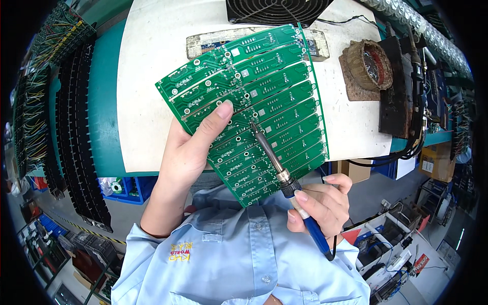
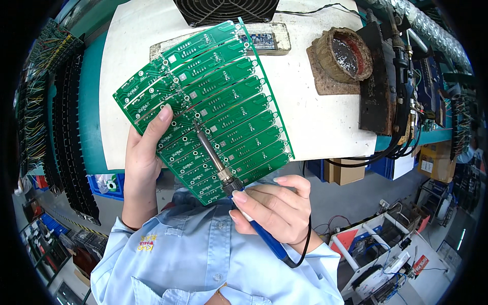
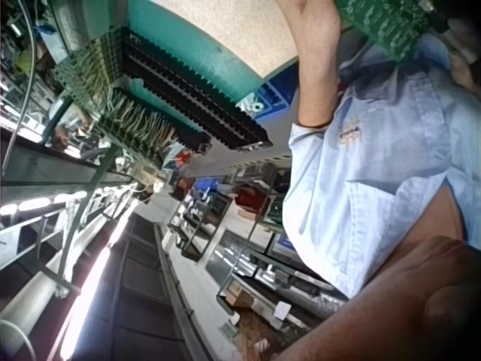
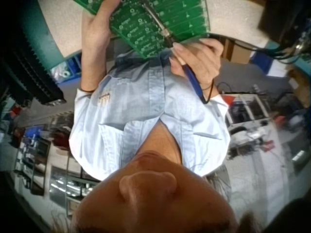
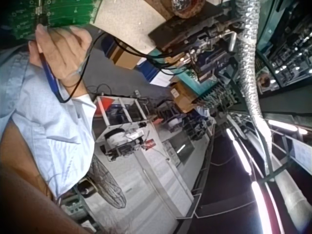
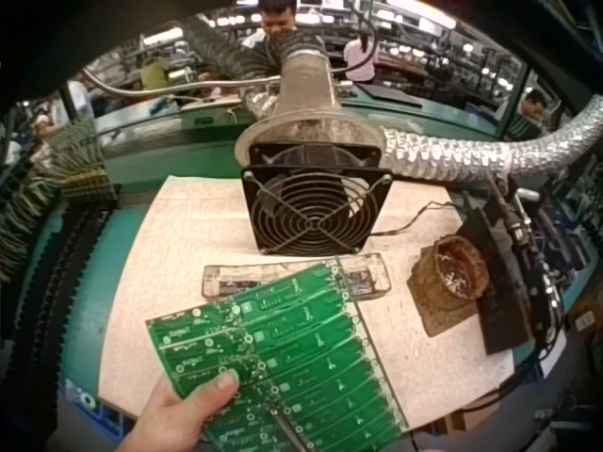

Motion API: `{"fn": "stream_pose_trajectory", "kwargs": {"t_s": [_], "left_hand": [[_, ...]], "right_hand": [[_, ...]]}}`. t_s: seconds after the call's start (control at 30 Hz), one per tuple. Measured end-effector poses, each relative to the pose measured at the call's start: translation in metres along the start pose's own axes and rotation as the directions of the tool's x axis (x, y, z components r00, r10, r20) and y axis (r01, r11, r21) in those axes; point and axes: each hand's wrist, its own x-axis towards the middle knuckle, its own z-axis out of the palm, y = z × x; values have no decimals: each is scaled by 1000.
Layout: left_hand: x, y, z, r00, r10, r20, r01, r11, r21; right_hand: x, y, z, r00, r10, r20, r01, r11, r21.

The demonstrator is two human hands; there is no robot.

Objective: The person solders electronic components onto circuit board panels using a soldering iron and solder wire, flips the panel over to handle the attached wires, and solders additional points on the board.

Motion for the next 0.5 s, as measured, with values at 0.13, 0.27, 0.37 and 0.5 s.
{"fn": "stream_pose_trajectory", "kwargs": {"t_s": [0.13,0.27,0.37,0.5], "left_hand": [[-1,0,1,1000,16,-6,-16,1000,5],[-1,0,3,999,45,-25,-46,999,-17],[-1,0,4,998,51,-25,-52,998,-28],[-1,0,5,999,47,-19,-48,998,-34]], "right_hand": [[-1,0,1,1000,-13,-6,13,1000,-13],[-2,3,0,999,-33,1,33,999,6],[-1,3,1,999,-38,1,38,999,2],[-1,2,2,999,-45,-8,45,999,-20]]}}
